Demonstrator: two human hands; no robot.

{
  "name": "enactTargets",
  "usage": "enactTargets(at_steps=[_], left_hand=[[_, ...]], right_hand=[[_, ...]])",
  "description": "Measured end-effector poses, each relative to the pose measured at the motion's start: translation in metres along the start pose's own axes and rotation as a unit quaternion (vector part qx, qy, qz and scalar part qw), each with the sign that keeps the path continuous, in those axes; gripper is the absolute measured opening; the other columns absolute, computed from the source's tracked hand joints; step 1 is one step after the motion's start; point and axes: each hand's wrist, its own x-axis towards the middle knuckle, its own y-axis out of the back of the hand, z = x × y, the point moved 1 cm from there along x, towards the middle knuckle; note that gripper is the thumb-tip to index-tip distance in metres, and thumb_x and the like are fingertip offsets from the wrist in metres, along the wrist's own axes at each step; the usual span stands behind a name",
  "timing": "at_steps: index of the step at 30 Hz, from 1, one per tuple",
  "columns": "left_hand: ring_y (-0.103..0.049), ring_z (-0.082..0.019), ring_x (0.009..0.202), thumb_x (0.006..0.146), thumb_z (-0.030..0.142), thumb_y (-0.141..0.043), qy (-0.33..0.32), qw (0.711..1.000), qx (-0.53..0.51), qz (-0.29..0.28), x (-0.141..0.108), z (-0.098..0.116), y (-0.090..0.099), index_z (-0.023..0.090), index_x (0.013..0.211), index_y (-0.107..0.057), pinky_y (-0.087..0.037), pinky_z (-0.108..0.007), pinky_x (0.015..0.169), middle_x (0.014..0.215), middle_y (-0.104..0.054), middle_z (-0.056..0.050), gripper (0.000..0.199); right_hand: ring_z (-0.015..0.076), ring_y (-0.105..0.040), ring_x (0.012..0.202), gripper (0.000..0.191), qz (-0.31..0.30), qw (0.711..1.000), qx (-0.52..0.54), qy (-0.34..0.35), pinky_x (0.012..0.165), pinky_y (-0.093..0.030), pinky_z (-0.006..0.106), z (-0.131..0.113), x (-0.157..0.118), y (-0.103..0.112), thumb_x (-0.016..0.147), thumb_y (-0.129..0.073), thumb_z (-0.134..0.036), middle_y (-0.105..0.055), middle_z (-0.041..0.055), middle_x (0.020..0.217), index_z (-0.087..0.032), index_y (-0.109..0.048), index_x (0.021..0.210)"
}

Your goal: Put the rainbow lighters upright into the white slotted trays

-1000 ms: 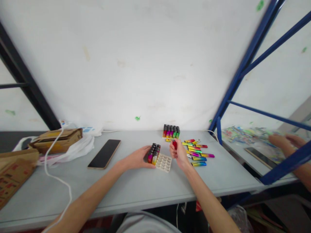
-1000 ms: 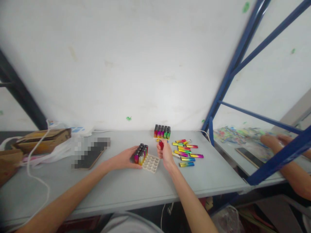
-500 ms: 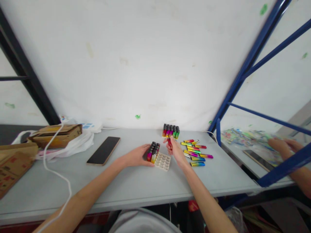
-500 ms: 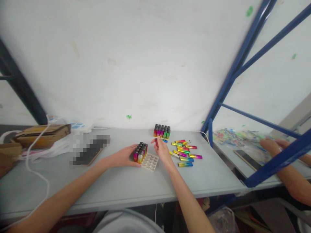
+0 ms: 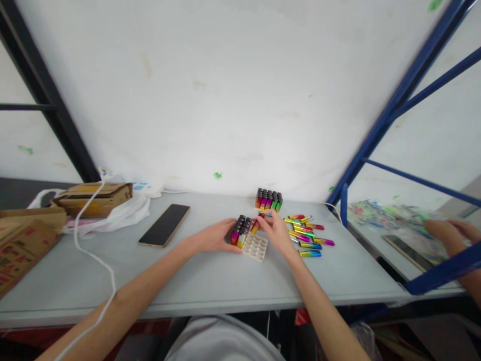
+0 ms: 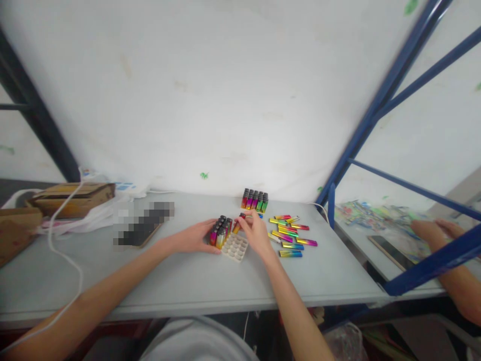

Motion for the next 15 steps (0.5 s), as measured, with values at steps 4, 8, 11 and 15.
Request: enactTargets(at_steps=[4,8,11,15], left_hand=[[-0.058,-0.036,0.140,0.078,0.052,-0.091,-0.005,1.000,-0.001,-0.004,-0.001,0.001,0.000,0.021,0.146,-0.058,-0.041,-0.046,0.124,0.150,-0.062,-0.013,0.082],[-0.057,-0.037,0.141,0.079,0.054,-0.089,0.005,1.000,0.003,-0.005,-0.001,0.002,0.001,0.021,0.147,-0.058,-0.040,-0.047,0.124,0.151,-0.062,-0.013,0.082],[-0.058,-0.037,0.140,0.079,0.055,-0.088,0.002,1.000,0.006,-0.007,-0.001,0.001,0.001,0.023,0.147,-0.058,-0.042,-0.048,0.123,0.150,-0.062,-0.012,0.080],[-0.057,-0.037,0.141,0.080,0.055,-0.088,0.001,1.000,0.006,-0.008,-0.001,0.001,0.000,0.024,0.148,-0.058,-0.041,-0.048,0.123,0.152,-0.061,-0.012,0.081]], right_hand=[[0.0266,-0.077,0.087,0.039,-0.024,0.999,-0.036,0.011,0.082,-0.063,0.044,0.003,-0.001,0.002,0.093,-0.066,-0.060,-0.078,0.0055,0.093,-0.028,-0.047,0.101],[0.0244,-0.074,0.086,0.036,-0.034,0.997,-0.057,0.026,0.079,-0.062,0.041,-0.004,-0.003,0.004,0.094,-0.067,-0.057,-0.075,0.0044,0.093,-0.027,-0.050,0.101],[0.0235,-0.074,0.087,0.035,-0.040,0.998,-0.035,0.023,0.079,-0.061,0.040,-0.007,-0.004,0.006,0.094,-0.069,-0.056,-0.074,0.0040,0.095,-0.026,-0.051,0.101],[0.0233,-0.073,0.090,0.040,-0.042,0.999,-0.003,-0.002,0.081,-0.061,0.039,-0.005,-0.005,0.005,0.089,-0.075,-0.058,-0.073,0.0039,0.096,-0.026,-0.053,0.097]])
